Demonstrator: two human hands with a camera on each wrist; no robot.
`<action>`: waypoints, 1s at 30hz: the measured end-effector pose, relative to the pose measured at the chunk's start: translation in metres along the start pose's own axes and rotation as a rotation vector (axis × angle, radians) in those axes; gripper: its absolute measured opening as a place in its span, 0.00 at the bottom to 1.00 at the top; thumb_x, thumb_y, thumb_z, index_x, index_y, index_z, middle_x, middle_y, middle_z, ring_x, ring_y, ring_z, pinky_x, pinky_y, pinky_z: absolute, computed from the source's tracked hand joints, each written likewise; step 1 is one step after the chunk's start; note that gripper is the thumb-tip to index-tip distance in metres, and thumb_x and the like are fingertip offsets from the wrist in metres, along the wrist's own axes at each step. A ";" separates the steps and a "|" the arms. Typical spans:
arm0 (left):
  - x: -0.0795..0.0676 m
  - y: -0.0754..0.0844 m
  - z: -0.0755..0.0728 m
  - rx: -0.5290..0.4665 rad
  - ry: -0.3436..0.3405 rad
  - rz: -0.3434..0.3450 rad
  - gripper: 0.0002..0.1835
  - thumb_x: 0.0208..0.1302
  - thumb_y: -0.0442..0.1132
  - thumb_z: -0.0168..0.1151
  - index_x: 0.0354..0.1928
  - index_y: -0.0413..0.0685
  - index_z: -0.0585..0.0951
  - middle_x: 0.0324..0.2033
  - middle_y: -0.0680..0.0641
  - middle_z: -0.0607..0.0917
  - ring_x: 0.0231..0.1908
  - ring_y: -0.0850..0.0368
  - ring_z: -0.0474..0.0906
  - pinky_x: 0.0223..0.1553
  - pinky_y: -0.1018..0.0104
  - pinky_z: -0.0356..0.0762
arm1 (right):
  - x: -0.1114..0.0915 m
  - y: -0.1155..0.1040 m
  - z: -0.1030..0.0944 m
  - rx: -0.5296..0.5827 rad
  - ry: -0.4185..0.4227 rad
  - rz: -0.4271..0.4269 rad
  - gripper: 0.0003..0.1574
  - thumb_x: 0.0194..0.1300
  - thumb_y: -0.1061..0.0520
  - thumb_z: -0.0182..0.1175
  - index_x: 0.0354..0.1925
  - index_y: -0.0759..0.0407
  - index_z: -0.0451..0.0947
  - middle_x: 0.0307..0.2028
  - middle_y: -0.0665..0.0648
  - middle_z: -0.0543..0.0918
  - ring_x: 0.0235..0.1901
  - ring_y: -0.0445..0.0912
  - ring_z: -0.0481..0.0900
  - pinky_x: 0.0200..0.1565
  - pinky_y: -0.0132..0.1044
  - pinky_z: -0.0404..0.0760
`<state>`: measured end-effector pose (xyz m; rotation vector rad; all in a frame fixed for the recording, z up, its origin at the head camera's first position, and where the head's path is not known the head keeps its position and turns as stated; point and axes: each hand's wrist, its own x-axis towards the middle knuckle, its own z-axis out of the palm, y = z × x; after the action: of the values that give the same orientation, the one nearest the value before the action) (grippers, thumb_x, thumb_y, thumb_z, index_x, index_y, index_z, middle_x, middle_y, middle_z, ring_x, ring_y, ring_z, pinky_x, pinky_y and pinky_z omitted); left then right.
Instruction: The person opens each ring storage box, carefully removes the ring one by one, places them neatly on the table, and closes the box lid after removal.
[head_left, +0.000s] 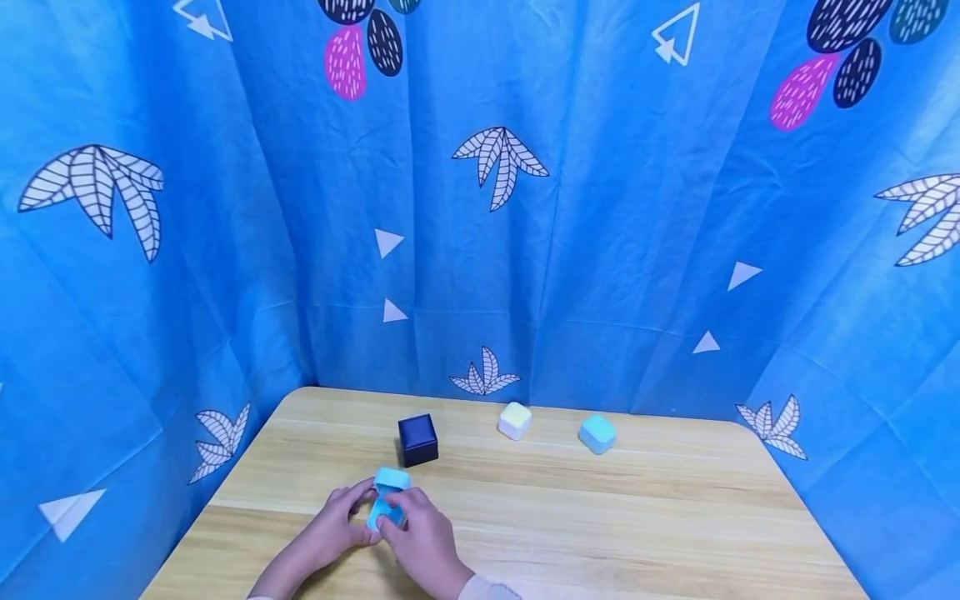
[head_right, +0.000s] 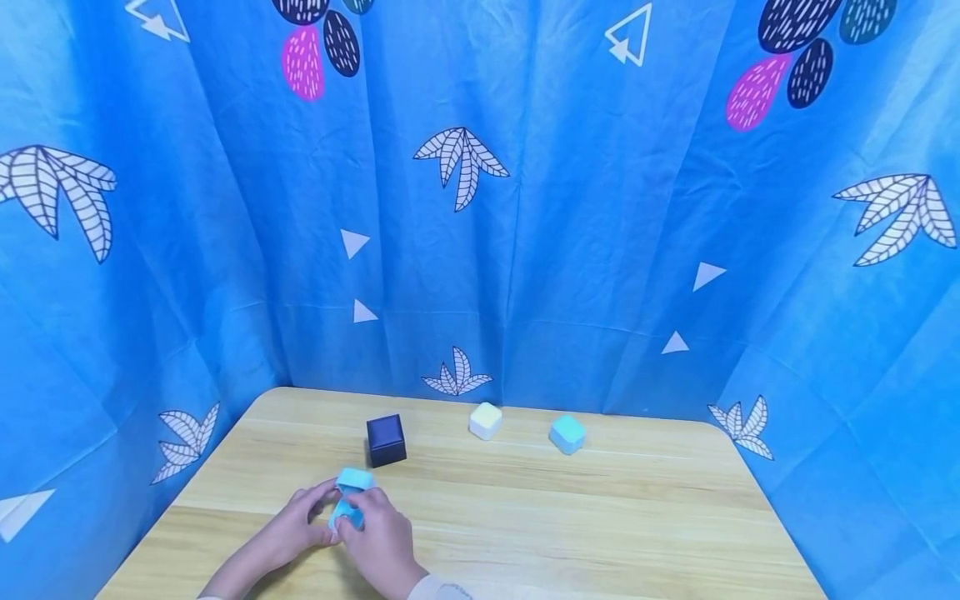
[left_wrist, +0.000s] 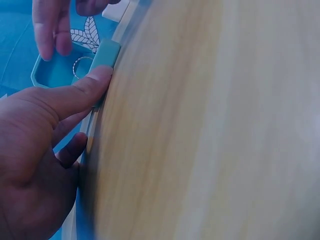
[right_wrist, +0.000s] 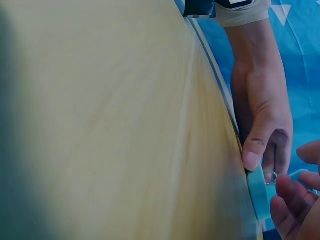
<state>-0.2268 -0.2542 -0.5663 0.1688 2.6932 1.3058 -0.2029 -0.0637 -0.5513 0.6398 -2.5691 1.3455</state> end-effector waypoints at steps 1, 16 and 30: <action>0.000 0.000 0.000 -0.001 -0.001 -0.002 0.51 0.38 0.50 0.77 0.68 0.50 0.67 0.53 0.52 0.79 0.51 0.51 0.68 0.52 0.52 0.71 | 0.000 0.001 0.001 -0.008 0.001 0.002 0.19 0.62 0.49 0.63 0.51 0.53 0.81 0.41 0.45 0.78 0.26 0.28 0.70 0.28 0.22 0.69; -0.001 0.002 0.001 -0.004 0.015 -0.037 0.51 0.37 0.47 0.78 0.68 0.49 0.67 0.53 0.51 0.78 0.49 0.50 0.68 0.52 0.51 0.71 | 0.002 0.006 0.008 -0.151 -0.023 0.048 0.18 0.56 0.51 0.68 0.47 0.52 0.83 0.39 0.42 0.79 0.38 0.34 0.78 0.38 0.31 0.77; -0.001 0.002 0.001 -0.006 0.014 -0.052 0.49 0.38 0.46 0.78 0.68 0.52 0.67 0.53 0.51 0.78 0.49 0.50 0.68 0.51 0.52 0.71 | 0.006 0.006 0.012 -0.220 -0.007 0.071 0.10 0.54 0.52 0.70 0.38 0.46 0.85 0.33 0.38 0.77 0.33 0.32 0.77 0.32 0.32 0.73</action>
<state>-0.2252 -0.2526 -0.5650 0.0881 2.6860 1.3050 -0.2105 -0.0727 -0.5607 0.5199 -2.7171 1.0586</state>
